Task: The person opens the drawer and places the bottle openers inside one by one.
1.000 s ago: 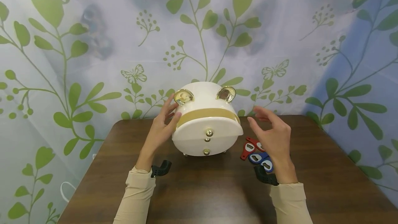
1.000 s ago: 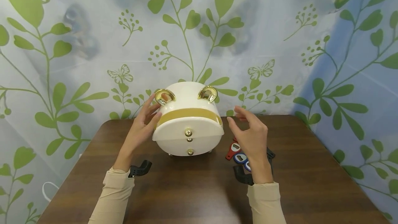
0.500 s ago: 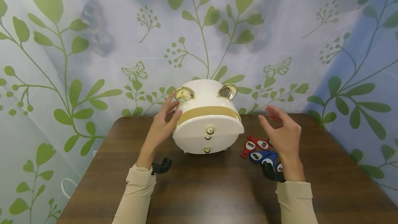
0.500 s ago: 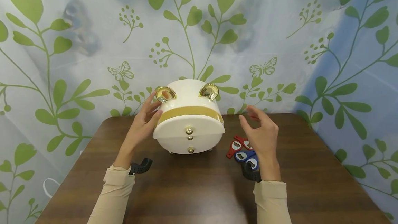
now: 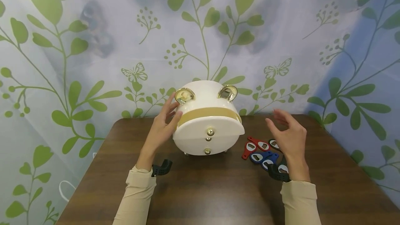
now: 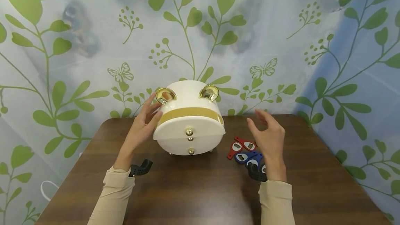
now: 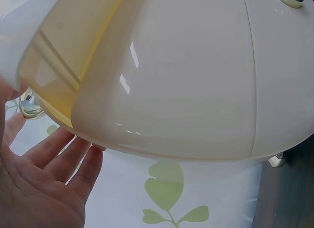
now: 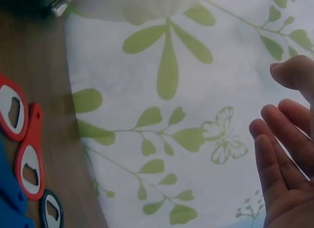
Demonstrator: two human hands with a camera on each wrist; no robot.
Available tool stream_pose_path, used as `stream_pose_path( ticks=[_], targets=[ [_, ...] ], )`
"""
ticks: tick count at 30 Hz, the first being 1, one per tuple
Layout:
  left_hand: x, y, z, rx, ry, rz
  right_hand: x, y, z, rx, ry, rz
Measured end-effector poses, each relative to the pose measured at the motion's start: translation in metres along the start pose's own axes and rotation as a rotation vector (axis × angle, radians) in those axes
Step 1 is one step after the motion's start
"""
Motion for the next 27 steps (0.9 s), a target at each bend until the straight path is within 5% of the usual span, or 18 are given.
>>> stream_pose_path(
  ticks=[27],
  targets=[
    [0.0,0.0,0.0,-0.009,0.003,-0.01,-0.038,-0.043,0.068,-0.143,-0.215,-0.511]
  ],
)
Point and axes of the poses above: each hand's wrist, its own x-axis towards the middle knuckle, its own y-axis out of the back of the hand, z = x × y, the point moved 6 cm from there along x, towards the middle knuckle, and after that the axes turned 5 degrees about y, right-handed, at the moved point
